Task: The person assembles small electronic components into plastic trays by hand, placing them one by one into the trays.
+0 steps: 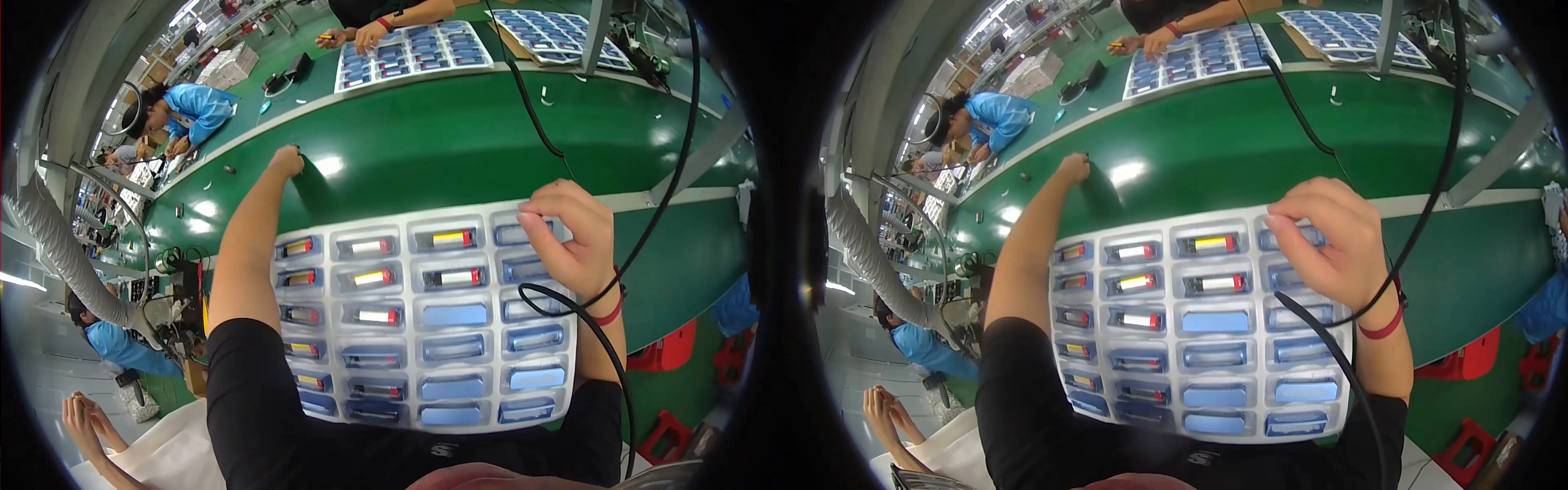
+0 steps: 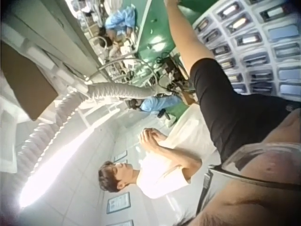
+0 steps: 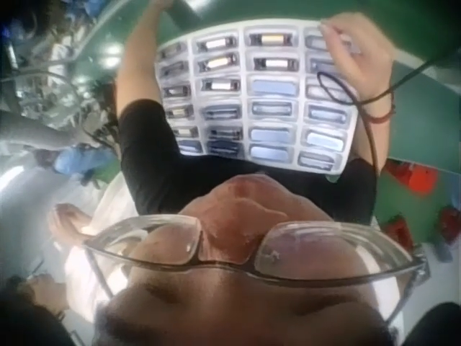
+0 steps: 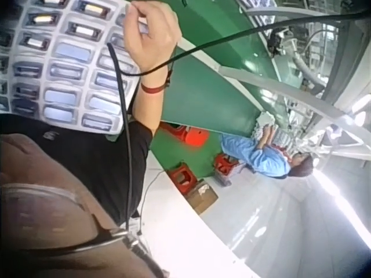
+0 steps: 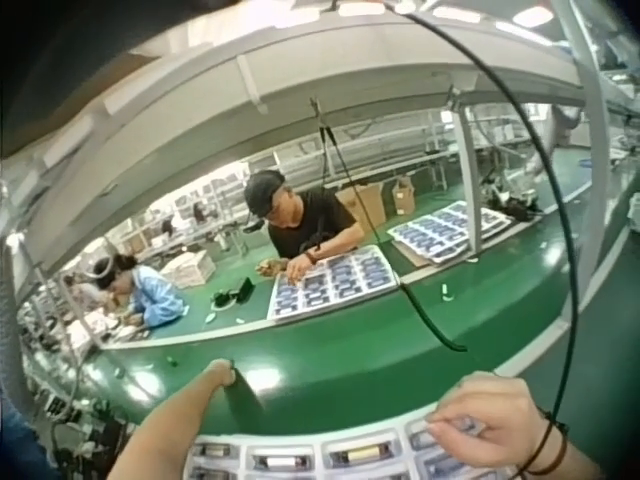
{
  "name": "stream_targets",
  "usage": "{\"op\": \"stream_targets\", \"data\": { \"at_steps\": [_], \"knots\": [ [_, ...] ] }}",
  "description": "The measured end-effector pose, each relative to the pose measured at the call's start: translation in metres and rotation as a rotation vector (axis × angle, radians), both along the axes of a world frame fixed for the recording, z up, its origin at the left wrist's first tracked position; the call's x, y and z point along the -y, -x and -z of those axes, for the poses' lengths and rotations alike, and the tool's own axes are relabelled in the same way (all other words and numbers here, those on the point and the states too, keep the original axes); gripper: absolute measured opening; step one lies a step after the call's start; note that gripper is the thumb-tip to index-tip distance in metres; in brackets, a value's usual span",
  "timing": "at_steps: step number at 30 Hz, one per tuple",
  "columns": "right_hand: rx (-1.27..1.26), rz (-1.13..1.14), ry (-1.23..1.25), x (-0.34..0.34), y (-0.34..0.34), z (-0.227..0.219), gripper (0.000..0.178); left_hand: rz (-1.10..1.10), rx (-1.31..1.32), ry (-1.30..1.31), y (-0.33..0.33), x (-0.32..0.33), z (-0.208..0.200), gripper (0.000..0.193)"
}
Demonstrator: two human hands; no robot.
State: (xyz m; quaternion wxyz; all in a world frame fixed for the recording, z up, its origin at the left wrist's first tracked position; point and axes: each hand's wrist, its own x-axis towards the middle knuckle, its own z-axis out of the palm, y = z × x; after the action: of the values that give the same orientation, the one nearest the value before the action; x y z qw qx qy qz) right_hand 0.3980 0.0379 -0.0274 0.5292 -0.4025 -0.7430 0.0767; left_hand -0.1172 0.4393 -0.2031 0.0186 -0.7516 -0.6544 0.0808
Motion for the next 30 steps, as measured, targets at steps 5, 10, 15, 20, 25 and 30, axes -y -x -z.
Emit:
{"op": "stream_targets", "data": {
  "at_steps": [5,10,15,20,25,30],
  "knots": [
    [0.024,-0.071,-0.001,-0.004,-0.004,-0.006,0.012,0.23,0.421,-0.277,-0.036,0.047,-0.084,0.026],
    [0.006,-0.149,0.077,0.006,0.013,-0.011,0.043,0.618,1.251,0.079,-0.181,0.24,-0.196,0.014],
    [-0.589,-0.45,0.538,0.028,0.032,-0.003,0.027,0.658,1.3,0.45,-0.259,0.364,-0.211,0.029],
    [-0.595,-0.48,0.557,0.018,-0.004,-0.002,0.015,0.635,1.119,0.176,-0.248,0.392,-0.19,0.05],
    [-0.739,-0.521,0.599,0.006,-0.015,-0.002,0.019,0.91,0.643,0.15,-0.225,0.405,-0.18,0.026],
    [-0.666,-0.566,0.513,0.008,-0.006,0.003,0.022,0.96,0.559,0.009,-0.228,0.398,-0.174,0.011]
  ]
}}
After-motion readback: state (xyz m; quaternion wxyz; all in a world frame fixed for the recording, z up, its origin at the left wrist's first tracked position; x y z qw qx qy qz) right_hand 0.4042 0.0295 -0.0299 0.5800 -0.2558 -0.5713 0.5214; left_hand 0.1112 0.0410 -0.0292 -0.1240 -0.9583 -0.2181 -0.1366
